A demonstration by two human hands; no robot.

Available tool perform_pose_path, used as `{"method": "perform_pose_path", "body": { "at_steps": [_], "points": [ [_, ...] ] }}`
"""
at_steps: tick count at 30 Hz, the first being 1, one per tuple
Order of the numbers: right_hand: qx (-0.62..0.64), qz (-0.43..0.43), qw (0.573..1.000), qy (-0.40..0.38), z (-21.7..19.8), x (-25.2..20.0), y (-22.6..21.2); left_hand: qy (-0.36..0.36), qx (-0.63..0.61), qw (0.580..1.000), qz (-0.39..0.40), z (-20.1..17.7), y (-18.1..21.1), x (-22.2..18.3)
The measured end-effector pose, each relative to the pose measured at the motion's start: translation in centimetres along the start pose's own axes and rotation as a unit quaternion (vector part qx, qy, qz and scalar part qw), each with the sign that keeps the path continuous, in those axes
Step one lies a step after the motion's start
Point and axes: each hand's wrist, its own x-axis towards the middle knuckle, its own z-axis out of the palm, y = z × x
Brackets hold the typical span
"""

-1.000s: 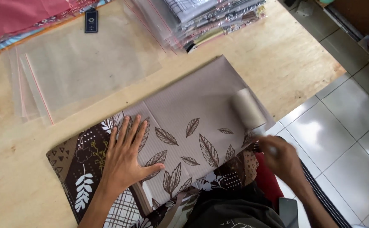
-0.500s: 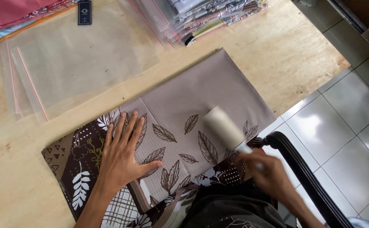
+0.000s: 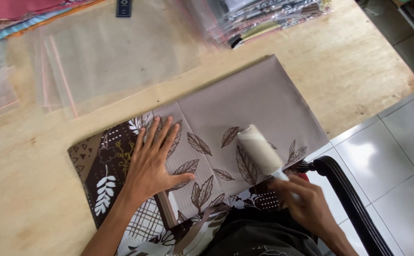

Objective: A person uses a lint roller to remove debris from a piece of patterned fabric on a wooden workbench.

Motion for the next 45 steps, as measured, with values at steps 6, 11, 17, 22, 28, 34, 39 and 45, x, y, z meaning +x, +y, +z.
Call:
{"method": "perform_pose_path", "body": {
  "at_steps": [6,11,17,22,28,34,39,45],
  "points": [
    [-0.103,0.000,0.993,0.048,-3.0,3.7,2.3,0.010,-0.057,0.998,-0.016,0.7,-1.5,-0.2],
    [-0.062,-0.162,0.985,0.018,-1.7,10.0,-2.0,0.074,-0.130,0.987,-0.062,0.5,-5.1,-0.3],
    [-0.075,-0.420,0.894,-0.138,3.5,16.6,-8.8,0.064,-0.231,0.945,-0.223,-4.2,-10.3,-2.5],
    [-0.123,-0.525,0.826,-0.166,6.9,21.9,-10.3,0.099,-0.387,0.887,-0.231,-4.2,-12.3,-3.5],
    [-0.155,-0.531,0.831,-0.059,9.1,27.7,-8.0,0.119,-0.483,0.829,-0.255,-3.8,-13.5,-3.8],
    [-0.159,-0.567,0.793,-0.157,9.4,24.4,-10.4,0.114,-0.530,0.807,-0.236,-3.8,-14.3,-4.0],
    [-0.174,-0.491,0.847,-0.103,10.7,27.6,-10.4,0.131,-0.543,0.798,-0.225,-3.7,-14.3,-3.9],
    [-0.187,-0.538,0.815,-0.110,11.4,25.5,-10.4,0.110,-0.531,0.812,-0.215,-3.0,-15.5,-4.0]
  ]
}}
